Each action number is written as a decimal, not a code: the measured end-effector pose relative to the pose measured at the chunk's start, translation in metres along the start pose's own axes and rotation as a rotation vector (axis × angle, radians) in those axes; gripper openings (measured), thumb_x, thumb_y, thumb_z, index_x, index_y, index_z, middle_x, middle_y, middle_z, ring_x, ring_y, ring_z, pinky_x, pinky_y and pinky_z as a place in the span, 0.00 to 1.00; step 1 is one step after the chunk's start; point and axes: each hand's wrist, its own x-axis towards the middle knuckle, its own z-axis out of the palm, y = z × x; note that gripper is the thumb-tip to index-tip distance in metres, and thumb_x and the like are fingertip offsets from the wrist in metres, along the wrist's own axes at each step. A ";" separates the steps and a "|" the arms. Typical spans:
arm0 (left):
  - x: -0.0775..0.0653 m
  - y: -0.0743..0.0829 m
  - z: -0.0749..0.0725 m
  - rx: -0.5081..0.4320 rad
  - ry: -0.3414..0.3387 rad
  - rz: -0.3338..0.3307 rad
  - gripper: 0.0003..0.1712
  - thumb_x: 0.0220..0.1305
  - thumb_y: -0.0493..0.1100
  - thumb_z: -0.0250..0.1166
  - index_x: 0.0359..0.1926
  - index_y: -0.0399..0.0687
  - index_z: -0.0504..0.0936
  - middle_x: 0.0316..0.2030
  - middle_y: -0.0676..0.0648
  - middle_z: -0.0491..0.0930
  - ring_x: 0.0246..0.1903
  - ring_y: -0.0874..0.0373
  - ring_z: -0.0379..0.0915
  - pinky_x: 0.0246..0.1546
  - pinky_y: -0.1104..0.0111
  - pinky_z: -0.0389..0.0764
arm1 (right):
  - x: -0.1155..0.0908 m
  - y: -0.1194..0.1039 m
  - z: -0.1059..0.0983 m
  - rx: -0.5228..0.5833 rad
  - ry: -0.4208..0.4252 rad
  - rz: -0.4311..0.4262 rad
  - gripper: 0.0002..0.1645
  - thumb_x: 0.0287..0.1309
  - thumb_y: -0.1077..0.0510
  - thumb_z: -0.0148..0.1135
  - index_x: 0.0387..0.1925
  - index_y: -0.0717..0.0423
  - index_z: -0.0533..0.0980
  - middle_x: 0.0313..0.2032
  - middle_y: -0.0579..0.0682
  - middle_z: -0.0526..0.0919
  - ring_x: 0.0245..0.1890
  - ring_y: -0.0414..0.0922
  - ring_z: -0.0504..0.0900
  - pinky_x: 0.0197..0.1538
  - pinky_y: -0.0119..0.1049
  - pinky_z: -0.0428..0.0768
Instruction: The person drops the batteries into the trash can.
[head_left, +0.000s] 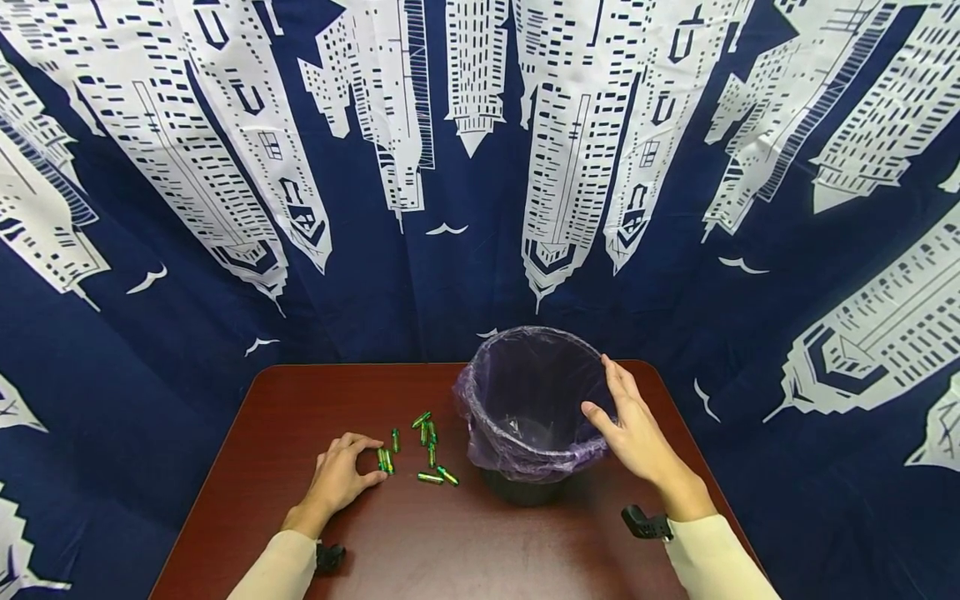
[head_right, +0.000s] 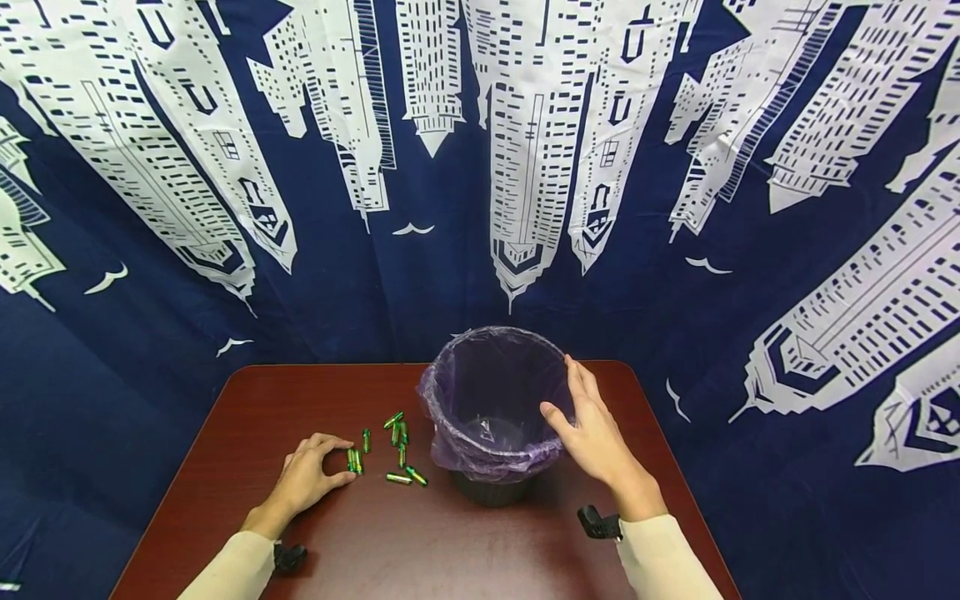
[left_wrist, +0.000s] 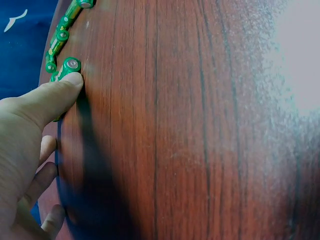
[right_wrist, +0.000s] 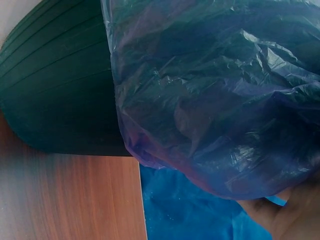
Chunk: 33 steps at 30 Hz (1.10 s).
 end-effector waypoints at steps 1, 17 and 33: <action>0.000 0.000 0.000 0.000 0.011 0.005 0.32 0.65 0.48 0.90 0.68 0.54 0.91 0.68 0.43 0.85 0.72 0.33 0.79 0.69 0.28 0.74 | 0.001 0.000 0.000 0.002 0.000 0.001 0.56 0.84 0.47 0.65 0.96 0.58 0.47 0.92 0.70 0.52 0.90 0.75 0.58 0.85 0.85 0.60; 0.005 -0.001 0.001 -0.010 0.066 -0.001 0.29 0.63 0.47 0.90 0.64 0.52 0.93 0.67 0.43 0.87 0.71 0.32 0.80 0.68 0.29 0.76 | 0.008 -0.001 0.001 0.003 -0.003 0.005 0.57 0.84 0.46 0.65 0.96 0.59 0.46 0.92 0.70 0.51 0.91 0.75 0.57 0.86 0.84 0.59; -0.003 -0.003 0.004 -0.026 0.050 -0.022 0.29 0.65 0.47 0.89 0.63 0.47 0.92 0.66 0.43 0.88 0.71 0.36 0.81 0.75 0.30 0.75 | 0.002 -0.002 -0.002 0.006 -0.015 0.007 0.57 0.84 0.47 0.66 0.96 0.59 0.47 0.92 0.70 0.52 0.90 0.75 0.58 0.85 0.85 0.59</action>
